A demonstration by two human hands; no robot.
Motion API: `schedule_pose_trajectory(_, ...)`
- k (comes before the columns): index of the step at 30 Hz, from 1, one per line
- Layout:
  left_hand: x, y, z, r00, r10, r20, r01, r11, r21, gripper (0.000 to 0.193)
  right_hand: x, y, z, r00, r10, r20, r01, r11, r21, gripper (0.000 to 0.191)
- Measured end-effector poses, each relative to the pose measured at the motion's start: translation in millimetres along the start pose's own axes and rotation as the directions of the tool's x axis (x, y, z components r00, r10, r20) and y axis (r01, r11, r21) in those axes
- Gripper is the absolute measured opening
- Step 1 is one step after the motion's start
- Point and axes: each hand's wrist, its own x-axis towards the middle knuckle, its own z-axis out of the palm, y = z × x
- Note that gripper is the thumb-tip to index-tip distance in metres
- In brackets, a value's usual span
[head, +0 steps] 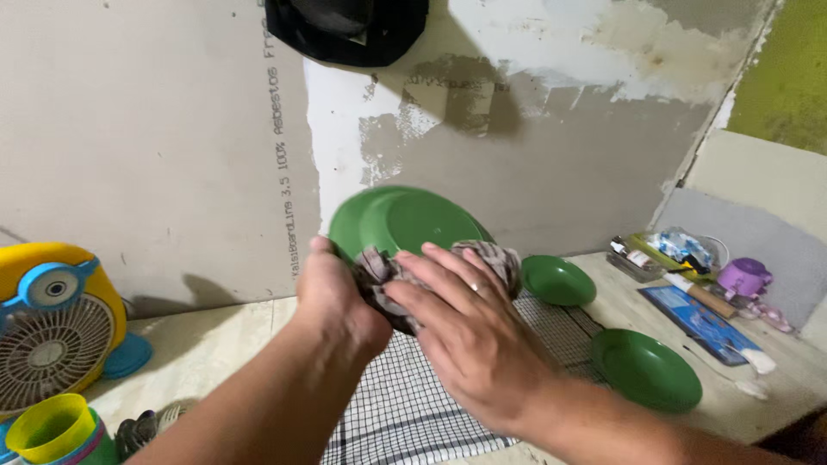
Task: The person wipes green plates with a cloth and places them on a mat on the table. They then wipe forks and spoons with the cloth, fold pink napkins, and lay a napkin with a fork and spoon next to each plate to set the table.
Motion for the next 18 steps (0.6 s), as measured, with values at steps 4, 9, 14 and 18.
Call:
schedule_pose_trajectory(4,-0.1,12.4,12.4,0.998,0.019,-0.057,-0.019,1.000,0.002,0.070,-18.5,2.7,-4.0,0.977,0.212,-0.027,-0.210,0.975,0.068,0.048)
schedule_pose_trajectory(9,-4.8,16.2,15.6,0.993,0.073,-0.091,-0.066,0.994,0.082,0.071,9.6,9.4,-1.2,0.506,0.856,0.102,-0.755,0.382,0.533,0.052)
schedule_pose_trajectory(14,-12.1,4.5,18.2,0.988,0.150,-0.046,-0.132,0.951,0.279,0.074,48.2,40.9,-16.7,0.071,0.890,0.450,-0.663,-0.295,0.688,0.037)
schedule_pose_trajectory(18,-16.1,-2.6,25.7,0.981,0.181,0.065,-0.192,0.908,0.371,0.075,66.1,65.8,-29.2,0.033,0.792,0.609,-0.597,-0.474,0.648,0.032)
